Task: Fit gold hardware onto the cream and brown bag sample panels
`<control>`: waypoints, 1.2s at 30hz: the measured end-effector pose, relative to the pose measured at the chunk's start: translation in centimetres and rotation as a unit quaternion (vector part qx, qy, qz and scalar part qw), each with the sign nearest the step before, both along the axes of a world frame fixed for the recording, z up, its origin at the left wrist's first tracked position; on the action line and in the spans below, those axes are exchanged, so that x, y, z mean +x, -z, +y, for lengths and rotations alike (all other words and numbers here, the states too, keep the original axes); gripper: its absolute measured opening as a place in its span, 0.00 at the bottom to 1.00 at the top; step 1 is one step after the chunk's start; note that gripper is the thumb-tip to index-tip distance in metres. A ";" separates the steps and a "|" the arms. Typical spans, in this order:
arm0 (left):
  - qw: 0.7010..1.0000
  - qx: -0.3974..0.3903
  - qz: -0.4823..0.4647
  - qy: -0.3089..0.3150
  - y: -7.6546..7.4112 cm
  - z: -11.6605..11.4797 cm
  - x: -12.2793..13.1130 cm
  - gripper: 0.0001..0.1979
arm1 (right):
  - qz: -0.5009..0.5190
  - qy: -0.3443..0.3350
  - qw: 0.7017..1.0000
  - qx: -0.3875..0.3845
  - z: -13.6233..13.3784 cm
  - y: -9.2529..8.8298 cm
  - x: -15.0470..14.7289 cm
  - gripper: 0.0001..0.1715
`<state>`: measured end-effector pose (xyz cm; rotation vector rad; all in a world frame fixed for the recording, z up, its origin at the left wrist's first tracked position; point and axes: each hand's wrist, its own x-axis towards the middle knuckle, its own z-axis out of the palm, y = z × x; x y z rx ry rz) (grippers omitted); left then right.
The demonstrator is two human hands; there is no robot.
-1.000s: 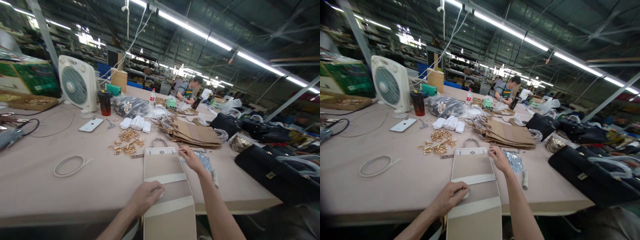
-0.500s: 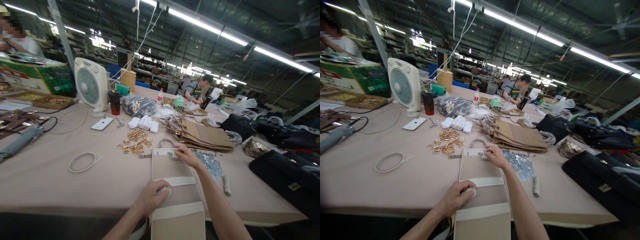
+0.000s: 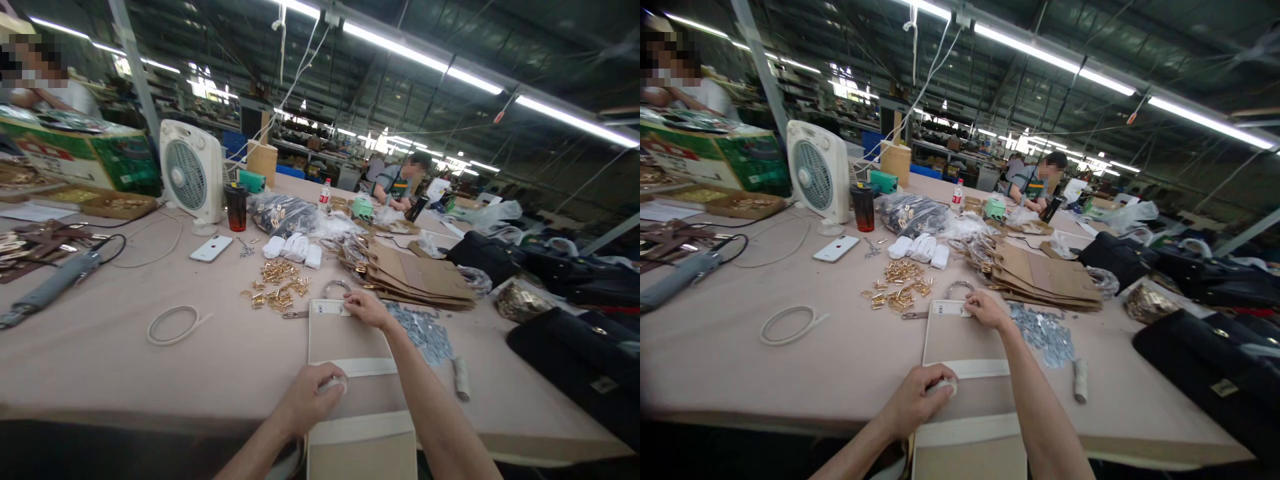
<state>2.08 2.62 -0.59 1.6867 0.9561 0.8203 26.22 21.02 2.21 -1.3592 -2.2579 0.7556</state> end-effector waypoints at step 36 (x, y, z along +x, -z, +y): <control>1.000 -0.003 -0.022 -0.019 -0.5 -0.2 0.1 0.13 | 0.069 0.048 0.996 -0.017 0.7 2.5 0.2 0.25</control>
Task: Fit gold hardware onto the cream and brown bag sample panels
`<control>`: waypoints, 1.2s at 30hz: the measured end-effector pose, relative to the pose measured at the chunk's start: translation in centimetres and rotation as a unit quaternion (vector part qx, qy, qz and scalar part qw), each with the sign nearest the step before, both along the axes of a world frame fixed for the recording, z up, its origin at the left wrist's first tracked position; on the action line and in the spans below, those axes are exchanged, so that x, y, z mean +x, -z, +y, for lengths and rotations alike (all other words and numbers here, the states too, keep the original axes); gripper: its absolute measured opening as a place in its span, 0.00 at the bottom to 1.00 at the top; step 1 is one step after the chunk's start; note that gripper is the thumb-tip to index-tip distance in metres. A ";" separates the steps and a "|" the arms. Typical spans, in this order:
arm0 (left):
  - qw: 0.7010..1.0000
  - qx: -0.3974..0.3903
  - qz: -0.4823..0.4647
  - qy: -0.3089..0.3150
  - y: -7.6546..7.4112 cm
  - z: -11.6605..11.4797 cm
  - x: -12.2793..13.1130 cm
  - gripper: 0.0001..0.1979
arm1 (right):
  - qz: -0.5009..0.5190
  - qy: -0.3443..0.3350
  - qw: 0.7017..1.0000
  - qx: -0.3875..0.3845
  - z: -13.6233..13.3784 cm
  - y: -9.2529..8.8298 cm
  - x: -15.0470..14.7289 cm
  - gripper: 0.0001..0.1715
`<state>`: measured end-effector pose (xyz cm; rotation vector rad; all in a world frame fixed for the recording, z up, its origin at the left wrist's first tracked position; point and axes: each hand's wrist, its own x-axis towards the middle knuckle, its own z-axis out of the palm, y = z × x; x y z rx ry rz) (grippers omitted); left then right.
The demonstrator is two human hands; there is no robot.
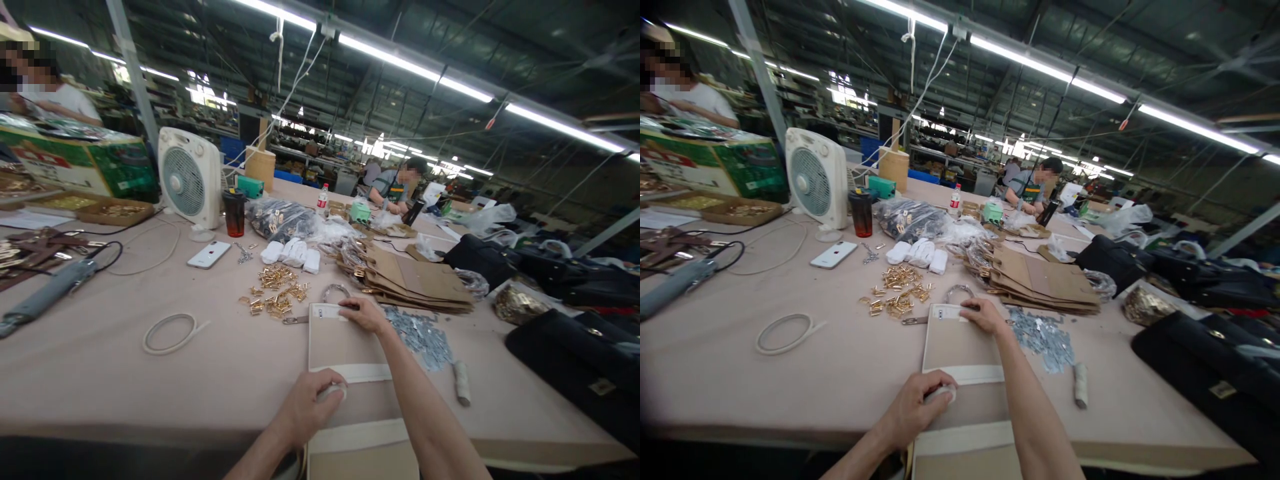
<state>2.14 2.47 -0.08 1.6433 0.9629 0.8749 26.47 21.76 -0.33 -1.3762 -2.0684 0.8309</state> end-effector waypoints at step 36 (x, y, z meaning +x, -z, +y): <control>0.998 -0.018 -0.046 0.028 1.5 0.7 -0.1 0.36 | 0.045 -0.076 0.996 0.005 -18.1 -5.7 -3.1 0.14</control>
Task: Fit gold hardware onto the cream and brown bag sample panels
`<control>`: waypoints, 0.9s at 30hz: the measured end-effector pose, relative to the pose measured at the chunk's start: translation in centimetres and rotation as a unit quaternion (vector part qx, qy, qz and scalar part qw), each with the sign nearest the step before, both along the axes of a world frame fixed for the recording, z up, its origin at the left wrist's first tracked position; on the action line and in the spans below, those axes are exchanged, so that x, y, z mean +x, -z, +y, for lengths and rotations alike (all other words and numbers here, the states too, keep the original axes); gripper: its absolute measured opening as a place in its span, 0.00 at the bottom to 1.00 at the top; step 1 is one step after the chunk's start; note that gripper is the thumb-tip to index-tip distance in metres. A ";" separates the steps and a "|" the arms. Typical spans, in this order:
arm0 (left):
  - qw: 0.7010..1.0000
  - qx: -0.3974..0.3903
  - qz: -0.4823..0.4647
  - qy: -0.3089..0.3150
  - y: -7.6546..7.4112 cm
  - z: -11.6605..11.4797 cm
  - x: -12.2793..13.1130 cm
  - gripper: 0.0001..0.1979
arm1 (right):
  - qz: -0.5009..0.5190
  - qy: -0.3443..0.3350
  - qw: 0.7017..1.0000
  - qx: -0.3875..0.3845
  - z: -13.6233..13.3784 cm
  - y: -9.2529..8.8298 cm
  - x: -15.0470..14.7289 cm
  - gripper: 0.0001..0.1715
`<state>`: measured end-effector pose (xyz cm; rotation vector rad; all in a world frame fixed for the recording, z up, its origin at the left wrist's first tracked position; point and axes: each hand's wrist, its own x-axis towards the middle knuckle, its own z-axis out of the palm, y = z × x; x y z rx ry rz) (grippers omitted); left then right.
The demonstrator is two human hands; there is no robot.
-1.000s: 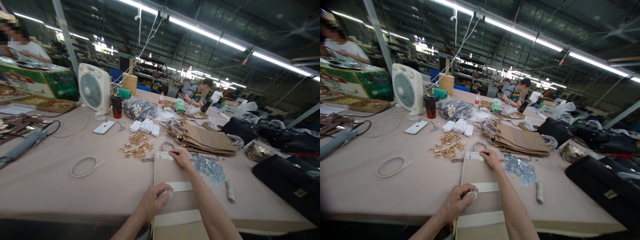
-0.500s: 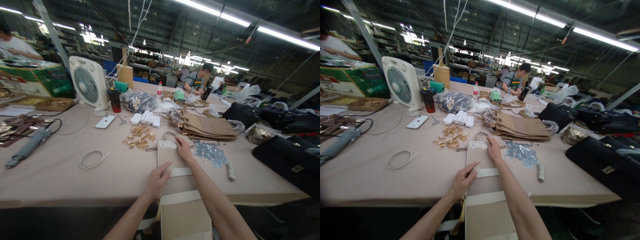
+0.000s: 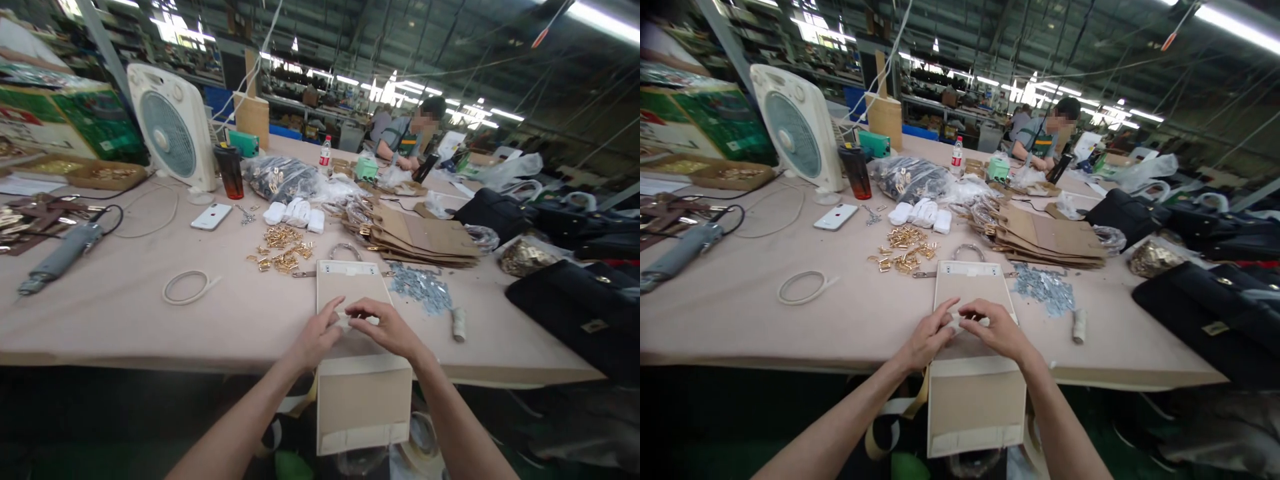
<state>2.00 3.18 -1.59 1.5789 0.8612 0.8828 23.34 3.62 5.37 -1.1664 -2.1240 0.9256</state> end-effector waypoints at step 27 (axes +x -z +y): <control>0.997 0.060 0.046 0.005 -1.4 -0.6 0.5 0.15 | -0.130 0.021 0.990 0.046 -1.6 -0.2 0.2 0.08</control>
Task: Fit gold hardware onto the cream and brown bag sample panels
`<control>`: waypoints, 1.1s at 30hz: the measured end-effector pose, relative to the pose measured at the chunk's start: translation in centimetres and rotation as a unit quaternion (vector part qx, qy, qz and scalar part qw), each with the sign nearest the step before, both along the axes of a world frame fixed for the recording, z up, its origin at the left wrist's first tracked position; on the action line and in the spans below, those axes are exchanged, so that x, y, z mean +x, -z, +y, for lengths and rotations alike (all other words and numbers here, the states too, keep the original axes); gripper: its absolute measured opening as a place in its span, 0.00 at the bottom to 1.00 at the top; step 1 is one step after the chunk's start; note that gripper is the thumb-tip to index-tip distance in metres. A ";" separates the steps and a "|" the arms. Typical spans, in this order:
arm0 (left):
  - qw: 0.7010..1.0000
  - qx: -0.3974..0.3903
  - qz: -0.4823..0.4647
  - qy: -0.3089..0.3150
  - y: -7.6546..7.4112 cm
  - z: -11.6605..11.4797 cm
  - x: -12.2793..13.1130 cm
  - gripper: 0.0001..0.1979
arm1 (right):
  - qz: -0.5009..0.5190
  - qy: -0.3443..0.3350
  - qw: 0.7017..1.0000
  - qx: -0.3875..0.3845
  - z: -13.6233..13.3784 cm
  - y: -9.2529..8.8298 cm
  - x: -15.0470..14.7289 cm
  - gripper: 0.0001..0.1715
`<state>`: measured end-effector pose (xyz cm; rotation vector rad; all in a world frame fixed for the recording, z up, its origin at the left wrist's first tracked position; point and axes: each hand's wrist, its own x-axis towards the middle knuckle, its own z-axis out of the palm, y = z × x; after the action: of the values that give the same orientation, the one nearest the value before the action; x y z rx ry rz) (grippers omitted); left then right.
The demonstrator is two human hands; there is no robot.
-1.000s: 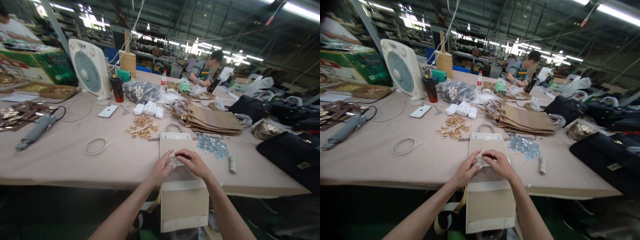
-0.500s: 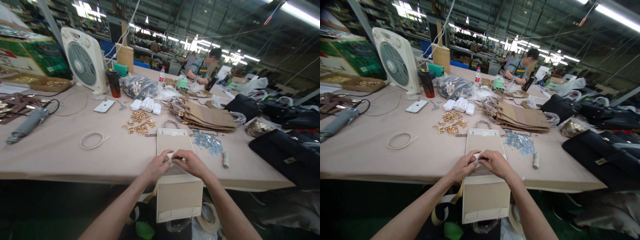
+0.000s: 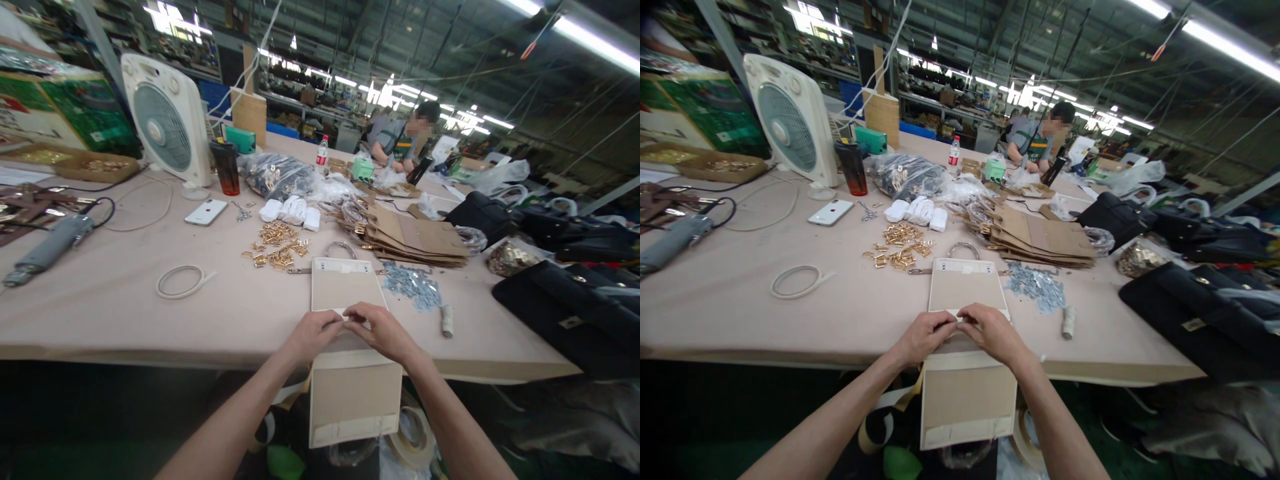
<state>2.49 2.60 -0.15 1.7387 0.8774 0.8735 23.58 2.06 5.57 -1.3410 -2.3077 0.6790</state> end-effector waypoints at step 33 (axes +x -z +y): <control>0.986 -0.149 -0.080 -0.012 0.8 0.5 -0.3 0.19 | 0.219 0.160 0.957 0.105 8.0 1.2 8.7 0.14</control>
<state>2.20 3.09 -0.92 1.3831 0.8750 0.8384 32.27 10.08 4.40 -1.2733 -1.7122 0.5406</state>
